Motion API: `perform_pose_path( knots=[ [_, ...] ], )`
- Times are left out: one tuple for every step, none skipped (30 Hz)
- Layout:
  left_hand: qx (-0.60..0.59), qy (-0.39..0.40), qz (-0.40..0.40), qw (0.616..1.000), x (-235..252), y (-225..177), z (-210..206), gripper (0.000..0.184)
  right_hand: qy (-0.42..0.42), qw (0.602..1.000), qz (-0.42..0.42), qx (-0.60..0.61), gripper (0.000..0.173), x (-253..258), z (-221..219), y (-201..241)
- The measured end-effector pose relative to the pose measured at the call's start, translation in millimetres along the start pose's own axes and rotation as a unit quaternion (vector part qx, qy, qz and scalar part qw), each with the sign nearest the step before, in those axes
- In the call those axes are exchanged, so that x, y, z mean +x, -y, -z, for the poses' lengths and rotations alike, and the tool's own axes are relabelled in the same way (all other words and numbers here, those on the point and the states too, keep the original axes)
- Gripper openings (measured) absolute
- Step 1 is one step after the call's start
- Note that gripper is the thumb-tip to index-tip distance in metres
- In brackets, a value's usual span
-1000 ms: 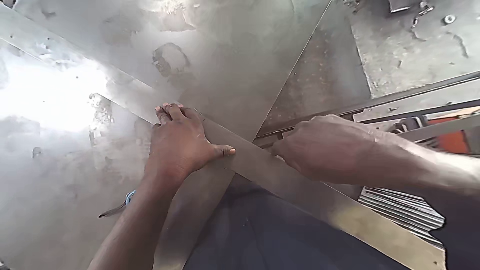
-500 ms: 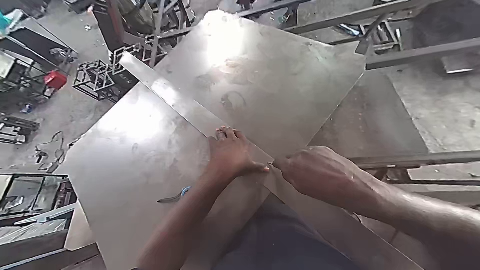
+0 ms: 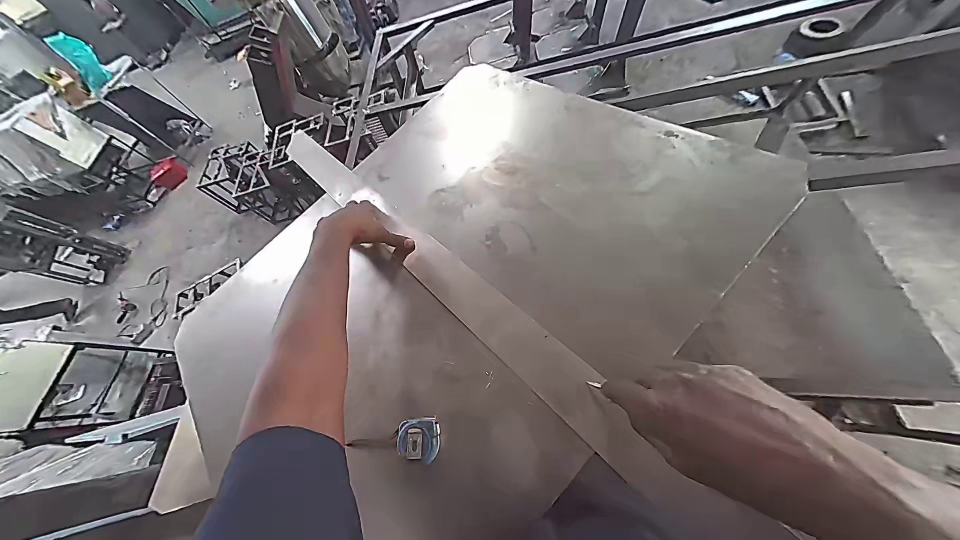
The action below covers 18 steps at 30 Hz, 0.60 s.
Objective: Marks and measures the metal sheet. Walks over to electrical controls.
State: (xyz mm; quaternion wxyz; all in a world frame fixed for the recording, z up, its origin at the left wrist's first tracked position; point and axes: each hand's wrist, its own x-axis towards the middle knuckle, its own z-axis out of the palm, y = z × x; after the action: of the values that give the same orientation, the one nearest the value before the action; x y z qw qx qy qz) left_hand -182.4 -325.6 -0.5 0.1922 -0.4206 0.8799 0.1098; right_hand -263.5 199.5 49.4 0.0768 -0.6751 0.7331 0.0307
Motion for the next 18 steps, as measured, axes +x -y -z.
perform_pose_path(
  knots=[
    [0.001,-0.003,0.002,1.000,0.0,-0.2,-0.8,0.118,0.037,0.999,0.000,0.004,0.008,6.2,10.2,-3.7],
    [0.003,-0.004,0.006,1.000,-1.7,-1.4,-1.0,0.120,0.071,0.997,0.003,0.006,0.012,16.0,23.1,-9.0],
    [0.006,-0.008,0.010,1.000,-3.5,-2.0,-0.3,0.121,0.080,0.997,0.007,0.008,0.016,31.0,36.6,-15.0],
    [0.009,-0.010,0.015,1.000,-4.9,-1.8,0.4,0.123,0.034,0.999,0.019,0.011,0.020,50.9,47.2,-21.9],
    [0.009,-0.010,0.021,1.000,-6.1,-1.2,0.0,0.124,-0.026,0.999,0.031,0.015,0.022,77.8,57.0,-28.4],
    [0.007,-0.011,0.021,1.000,-6.8,-1.4,-0.5,0.125,-0.071,0.996,0.042,0.030,0.022,111.8,67.8,-34.7],
    [0.004,-0.012,0.019,1.000,-6.0,-1.9,-0.8,0.125,-0.086,0.993,0.054,0.054,0.023,151.4,79.0,-41.9],
    [-0.005,-0.012,0.018,1.000,-5.9,-3.1,-0.2,0.125,-0.089,0.991,0.063,0.076,0.024,194.6,87.7,-48.9],
    [-0.013,-0.011,0.018,1.000,-5.1,-3.5,-0.2,0.125,-0.082,0.990,0.068,0.093,0.026,238.5,95.3,-53.5],
    [-0.019,-0.011,0.019,1.000,-4.4,-3.2,-1.3,0.125,-0.078,0.989,0.070,0.108,0.026,281.5,98.4,-55.6],
    [-0.018,-0.015,0.020,1.000,-2.9,-2.3,-2.7,0.127,-0.080,0.988,0.067,0.118,0.026,322.5,97.4,-56.4],
    [-0.016,-0.019,0.021,0.999,-2.3,-1.5,-3.8,0.129,-0.082,0.987,0.052,0.125,0.026,360.3,93.2,-56.0],
    [-0.017,-0.020,0.023,0.999,-3.3,-2.0,-3.3,0.131,-0.089,0.987,0.032,0.131,0.026,395.1,86.7,-55.6],
    [-0.015,-0.017,0.027,0.999,-4.9,-3.4,-2.6,0.132,-0.096,0.986,0.014,0.135,0.025,425.3,78.9,-55.2],
    [-0.014,-0.017,0.029,0.999,-5.4,-4.2,-2.5,0.131,-0.101,0.985,-0.008,0.139,0.024,450.6,71.8,-54.9],
    [-0.013,-0.023,0.029,0.999,-5.2,-3.7,-4.0,0.130,-0.101,0.984,-0.029,0.141,0.023,470.1,66.8,-53.4],
    [-0.013,-0.033,0.026,0.999,-4.5,-1.7,-6.6,0.129,-0.099,0.984,-0.044,0.141,0.023,485.3,63.3,-51.4],
    [-0.015,-0.042,0.023,0.999,-5.3,0.1,-8.7,0.130,-0.100,0.984,-0.054,0.140,0.025,497.5,60.2,-49.5]
  ],
)
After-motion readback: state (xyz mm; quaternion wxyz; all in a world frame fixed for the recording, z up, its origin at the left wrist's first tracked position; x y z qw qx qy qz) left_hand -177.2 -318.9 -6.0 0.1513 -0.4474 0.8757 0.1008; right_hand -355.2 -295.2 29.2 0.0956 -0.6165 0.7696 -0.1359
